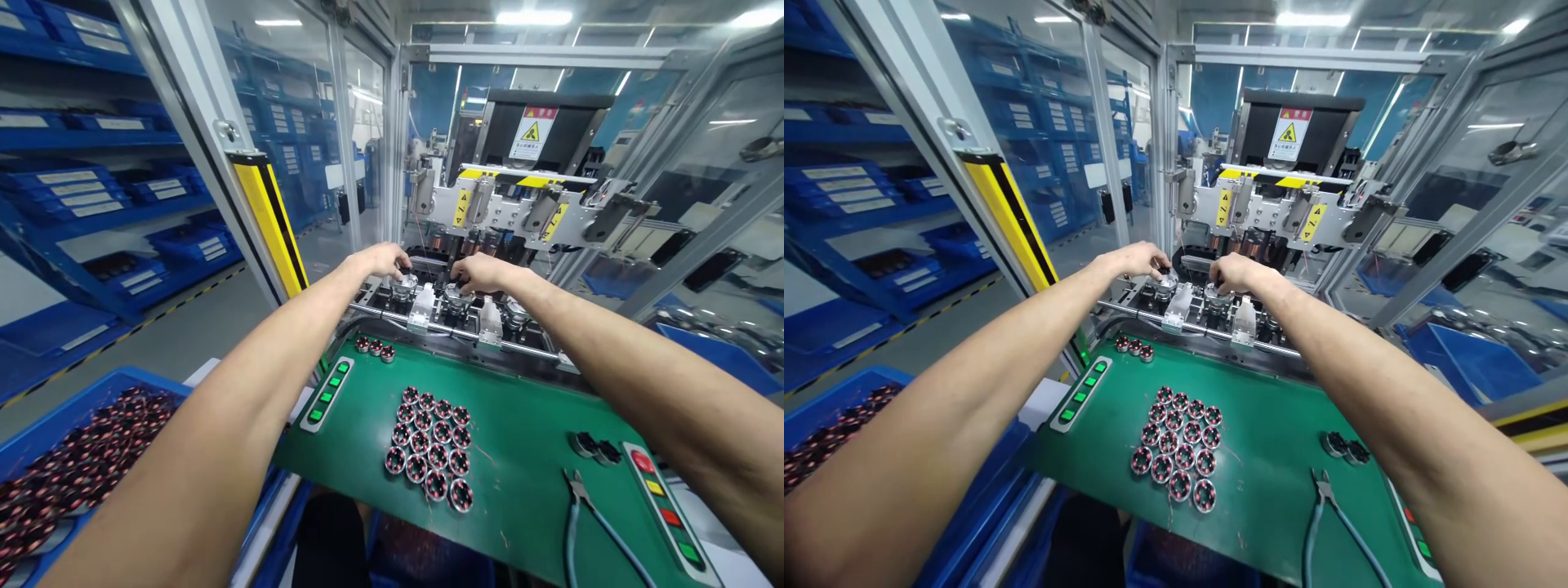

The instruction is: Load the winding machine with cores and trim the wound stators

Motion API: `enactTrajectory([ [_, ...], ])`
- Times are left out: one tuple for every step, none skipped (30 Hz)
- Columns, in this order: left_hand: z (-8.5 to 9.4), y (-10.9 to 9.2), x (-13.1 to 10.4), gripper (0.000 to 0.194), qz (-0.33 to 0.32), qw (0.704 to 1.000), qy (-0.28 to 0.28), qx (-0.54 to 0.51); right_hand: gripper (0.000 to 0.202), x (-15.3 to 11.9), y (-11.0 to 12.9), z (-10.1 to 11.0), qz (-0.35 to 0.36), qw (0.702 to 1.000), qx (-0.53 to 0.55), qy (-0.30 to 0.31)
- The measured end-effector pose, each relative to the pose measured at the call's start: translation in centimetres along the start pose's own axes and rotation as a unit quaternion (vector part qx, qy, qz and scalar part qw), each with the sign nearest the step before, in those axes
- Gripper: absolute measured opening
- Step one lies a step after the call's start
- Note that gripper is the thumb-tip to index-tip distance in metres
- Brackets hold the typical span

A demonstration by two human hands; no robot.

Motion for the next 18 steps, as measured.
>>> enactTrajectory([
  [-0.2, 0.0, -0.1, 0.032, -0.005, 1.000, 0.012, 0.013, 0.024, -0.4, -0.1, -0.2, -0.013, 1.000, -0.002, -0.008],
  [-0.4, 0.1, -0.4, 0.033, -0.011, 0.999, 0.023, 0.027, 0.028, -0.9, -0.1, -0.4, -0.027, 0.999, -0.006, -0.018],
  [-0.5, 0.2, -0.6, 0.034, -0.017, 0.999, 0.029, 0.039, 0.030, -1.6, 0.0, -0.9, -0.041, 0.999, -0.009, -0.030],
  [-0.4, 0.4, -0.9, 0.036, -0.023, 0.998, 0.028, 0.047, 0.032, -2.5, 0.2, -1.5, -0.052, 0.998, -0.012, -0.042],
  [-0.5, 0.6, -1.2, 0.037, -0.026, 0.998, 0.025, 0.055, 0.035, -3.5, 0.4, -2.2, -0.061, 0.997, -0.012, -0.055],
  [-0.5, 0.8, -1.5, 0.038, -0.027, 0.997, 0.023, 0.062, 0.038, -4.5, 0.7, -3.0, -0.066, 0.995, -0.010, -0.069],
  [-0.6, 1.0, -1.7, 0.039, -0.026, 0.997, 0.022, 0.069, 0.042, -5.4, 1.0, -3.8, -0.067, 0.994, -0.004, -0.085],
  [-0.8, 1.2, -1.8, 0.038, -0.022, 0.997, 0.022, 0.077, 0.044, -6.3, 1.3, -4.5, -0.068, 0.992, 0.004, -0.104],
  [-1.0, 1.3, -1.9, 0.038, -0.017, 0.996, 0.023, 0.085, 0.044, -6.9, 1.5, -5.0, -0.070, 0.990, 0.013, -0.124],
  [-1.1, 1.4, -2.0, 0.037, -0.011, 0.995, 0.025, 0.092, 0.043, -7.5, 1.6, -5.4, -0.073, 0.986, 0.023, -0.146],
  [-1.2, 1.3, -2.1, 0.036, -0.007, 0.995, 0.027, 0.099, 0.041, -7.8, 1.7, -5.5, -0.078, 0.982, 0.033, -0.168],
  [-1.2, 1.0, -2.2, 0.035, -0.003, 0.994, 0.029, 0.105, 0.038, -8.0, 1.7, -5.5, -0.083, 0.978, 0.043, -0.187],
  [-1.2, 0.6, -2.4, 0.034, -0.001, 0.993, 0.028, 0.111, 0.035, -8.2, 1.8, -5.3, -0.088, 0.974, 0.051, -0.204],
  [-1.0, 0.0, -2.7, 0.033, -0.001, 0.993, 0.026, 0.116, 0.033, -8.4, 1.8, -4.9, -0.090, 0.970, 0.058, -0.219],
  [-0.8, -0.9, -3.1, 0.031, -0.004, 0.993, 0.018, 0.120, 0.033, -8.6, 1.9, -4.4, -0.089, 0.967, 0.063, -0.230],
  [-0.6, -1.9, -3.7, 0.030, -0.010, 0.992, 0.007, 0.122, 0.034, -9.1, 2.1, -3.8, -0.083, 0.965, 0.067, -0.238],
  [-0.4, -3.3, -4.5, 0.028, -0.019, 0.992, -0.009, 0.122, 0.035, -9.9, 2.1, -3.0, -0.077, 0.964, 0.071, -0.246],
  [-0.4, -4.8, -5.5, 0.028, -0.031, 0.992, -0.028, 0.118, 0.035, -11.1, 2.0, -2.3, -0.073, 0.961, 0.076, -0.254],
])
Point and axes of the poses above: each hand's wrist, its own x-axis towards the middle knuckle, its own z-axis out of the back of the hand, y = z × x, the point moved 10 cm from there along x, towards the middle knuckle, and after that the axes turned 11 degrees about -x, right-handed, at the moved point
